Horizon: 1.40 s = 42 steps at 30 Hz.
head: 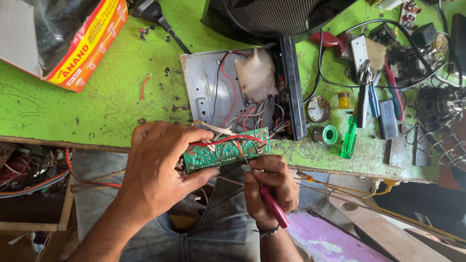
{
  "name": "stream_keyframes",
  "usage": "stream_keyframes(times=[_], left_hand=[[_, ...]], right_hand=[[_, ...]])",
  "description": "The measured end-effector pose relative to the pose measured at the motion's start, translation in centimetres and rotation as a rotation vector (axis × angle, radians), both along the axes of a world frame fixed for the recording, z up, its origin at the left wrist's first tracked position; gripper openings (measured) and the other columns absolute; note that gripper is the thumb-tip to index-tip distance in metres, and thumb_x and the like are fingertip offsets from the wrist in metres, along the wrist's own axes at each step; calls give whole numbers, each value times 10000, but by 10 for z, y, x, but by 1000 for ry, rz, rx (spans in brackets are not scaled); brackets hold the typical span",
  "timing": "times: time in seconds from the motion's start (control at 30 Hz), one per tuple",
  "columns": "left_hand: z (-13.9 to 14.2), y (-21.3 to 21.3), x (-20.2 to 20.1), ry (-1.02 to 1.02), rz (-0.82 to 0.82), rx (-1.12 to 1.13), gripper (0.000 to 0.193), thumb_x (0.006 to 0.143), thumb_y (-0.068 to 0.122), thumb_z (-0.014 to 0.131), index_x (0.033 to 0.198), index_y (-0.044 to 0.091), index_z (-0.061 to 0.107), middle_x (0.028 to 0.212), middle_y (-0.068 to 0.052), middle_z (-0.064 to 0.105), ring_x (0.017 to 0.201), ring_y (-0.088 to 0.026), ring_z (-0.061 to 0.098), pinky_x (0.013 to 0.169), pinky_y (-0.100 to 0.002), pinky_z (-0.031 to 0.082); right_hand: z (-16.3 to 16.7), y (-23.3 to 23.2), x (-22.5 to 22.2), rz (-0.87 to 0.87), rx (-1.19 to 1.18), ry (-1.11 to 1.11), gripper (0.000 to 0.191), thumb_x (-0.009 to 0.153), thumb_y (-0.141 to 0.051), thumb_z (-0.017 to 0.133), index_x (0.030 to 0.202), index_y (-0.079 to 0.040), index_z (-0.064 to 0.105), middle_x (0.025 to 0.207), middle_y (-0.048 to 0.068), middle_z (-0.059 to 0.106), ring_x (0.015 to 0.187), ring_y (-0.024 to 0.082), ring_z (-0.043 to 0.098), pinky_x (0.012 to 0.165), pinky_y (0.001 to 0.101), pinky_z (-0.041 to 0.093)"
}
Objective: The person is sitting on the floor soldering wires to a green circuit board. They use a soldering iron to attach wires, cut excess wire with pliers, and apply flux from a bottle to the board. The person also uses a screwdriver to adjust components on the board.
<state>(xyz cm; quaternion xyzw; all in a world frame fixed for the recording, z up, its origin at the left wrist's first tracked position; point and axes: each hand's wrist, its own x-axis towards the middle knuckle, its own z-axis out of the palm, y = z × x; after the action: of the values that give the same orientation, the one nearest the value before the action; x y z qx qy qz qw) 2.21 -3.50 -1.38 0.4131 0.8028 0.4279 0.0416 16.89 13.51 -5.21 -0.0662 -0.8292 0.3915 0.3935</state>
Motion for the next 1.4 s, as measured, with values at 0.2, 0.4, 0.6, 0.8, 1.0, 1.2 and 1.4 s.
stream_keyframes(times=[0.2, 0.4, 0.6, 0.8, 1.0, 1.2, 1.4], left_hand=[[1, 0, 0, 16, 8, 4, 644, 655, 318, 906, 1209, 152, 622, 1087, -18, 702, 999, -253, 620, 940, -468, 374], [0, 0, 0, 21, 5, 6, 627, 654, 311, 909, 1194, 153, 632, 1073, -4, 702, 988, -244, 623, 941, -461, 377], [-1, -1, 0, 30, 9, 19, 620, 656, 312, 910, 1187, 150, 634, 1083, -1, 705, 995, -237, 627, 943, -458, 379], [-1, -1, -1, 29, 1, 28, 616, 668, 320, 909, 1189, 150, 629, 1105, -1, 711, 1004, -237, 630, 959, -458, 383], [-2, -2, 0, 27, -7, 25, 614, 674, 325, 903, 1194, 147, 630, 1108, 4, 708, 1011, -243, 631, 963, -462, 386], [-2, -3, 0, 28, -8, 20, 604, 686, 330, 901, 1192, 142, 630, 1110, -9, 704, 1029, -253, 627, 959, -466, 387], [-2, -3, 1, 39, -2, 26, 597, 685, 330, 901, 1186, 145, 634, 1103, -13, 702, 1040, -256, 628, 974, -469, 386]], right_hand=[[-3, 0, 2, 4, 2, 10, 175, 854, 58, 707, 949, -26, 586, 1002, 140, 709, 921, 265, 722, 837, 378, 602], [-4, 0, 3, -26, 51, -39, 187, 862, 65, 721, 944, -37, 587, 1029, 149, 712, 932, 262, 718, 837, 381, 592], [-2, -2, 3, -19, -32, 0, 187, 859, 56, 718, 954, -36, 586, 1016, 136, 712, 927, 253, 711, 830, 372, 591], [-3, -2, 4, -1, -25, 43, 165, 869, 47, 695, 964, -27, 582, 1023, 137, 696, 933, 258, 697, 890, 416, 583], [-7, -1, 4, -7, -38, 37, 169, 872, 42, 699, 955, -32, 572, 1008, 138, 697, 934, 252, 706, 833, 376, 589], [-9, -5, 5, 30, -87, 5, 164, 911, 25, 679, 985, -37, 548, 1039, 139, 694, 937, 252, 694, 848, 372, 585], [-13, -11, 2, -68, 27, 37, 160, 893, 12, 713, 949, -56, 580, 993, 124, 697, 907, 256, 701, 815, 372, 586]])
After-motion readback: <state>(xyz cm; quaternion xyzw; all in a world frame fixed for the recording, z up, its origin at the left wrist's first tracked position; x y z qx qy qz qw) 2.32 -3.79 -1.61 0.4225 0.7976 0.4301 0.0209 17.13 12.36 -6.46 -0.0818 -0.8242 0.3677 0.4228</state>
